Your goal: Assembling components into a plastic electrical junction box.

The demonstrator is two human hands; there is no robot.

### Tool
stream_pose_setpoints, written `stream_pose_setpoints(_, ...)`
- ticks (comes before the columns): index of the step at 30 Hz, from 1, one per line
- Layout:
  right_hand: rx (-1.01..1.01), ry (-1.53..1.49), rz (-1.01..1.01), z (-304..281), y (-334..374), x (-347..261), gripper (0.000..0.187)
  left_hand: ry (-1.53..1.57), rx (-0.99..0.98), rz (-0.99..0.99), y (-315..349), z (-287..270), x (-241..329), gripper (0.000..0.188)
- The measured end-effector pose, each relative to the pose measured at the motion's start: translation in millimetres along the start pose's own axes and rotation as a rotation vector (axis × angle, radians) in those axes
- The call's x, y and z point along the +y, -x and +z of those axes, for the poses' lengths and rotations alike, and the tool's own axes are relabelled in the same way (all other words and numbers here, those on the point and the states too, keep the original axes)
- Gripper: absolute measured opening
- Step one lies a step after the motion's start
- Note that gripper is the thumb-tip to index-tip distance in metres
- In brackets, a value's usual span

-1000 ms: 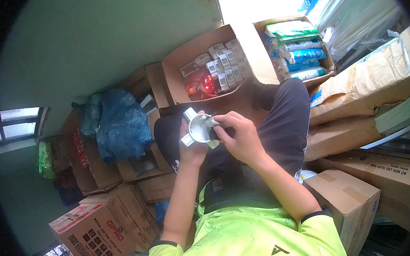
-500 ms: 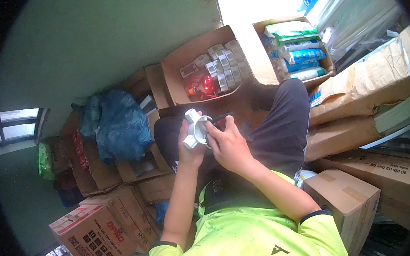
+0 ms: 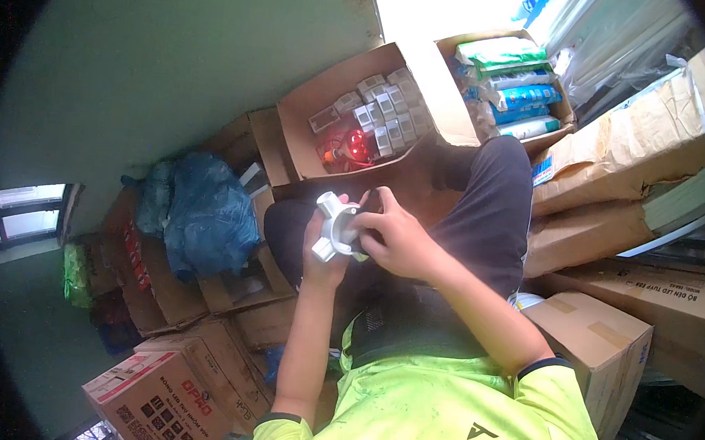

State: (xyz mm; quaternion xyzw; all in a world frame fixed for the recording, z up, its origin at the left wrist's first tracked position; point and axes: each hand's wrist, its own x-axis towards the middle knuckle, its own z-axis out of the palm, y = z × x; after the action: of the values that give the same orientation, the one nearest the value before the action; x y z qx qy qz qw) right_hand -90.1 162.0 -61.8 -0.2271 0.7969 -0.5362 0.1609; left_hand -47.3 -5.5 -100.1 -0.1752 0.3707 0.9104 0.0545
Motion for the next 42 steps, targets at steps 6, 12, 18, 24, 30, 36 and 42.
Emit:
stream_pose_setpoints(6,0.104,-0.466,0.01,-7,-1,27,0.021,0.273,0.123,-0.075,-3,9,-6,0.051)
stream_pose_setpoints(12,0.167,-0.905,0.277,-25,4,10,0.016,0.371,0.057,-0.084,2,4,-4,0.051)
stream_pose_setpoints(18,0.176,-0.697,0.217,-21,5,14,0.025,0.492,0.042,-0.101,2,0,-6,0.052)
stream_pose_setpoints(24,0.236,-0.598,0.176,-28,9,1,0.019,0.495,-0.161,-0.106,1,-4,-4,0.052)
stream_pose_setpoints(30,0.37,-0.278,-0.077,-16,14,-33,0.029,0.373,-0.037,-0.017,2,12,1,0.055)
stream_pose_setpoints(36,0.384,0.257,-0.185,-4,15,-30,0.02,0.197,-0.14,0.009,3,8,1,0.054)
stream_pose_setpoints(42,0.446,0.213,-0.071,-12,14,-23,0.02,-0.121,-0.035,0.086,11,17,-2,0.053)
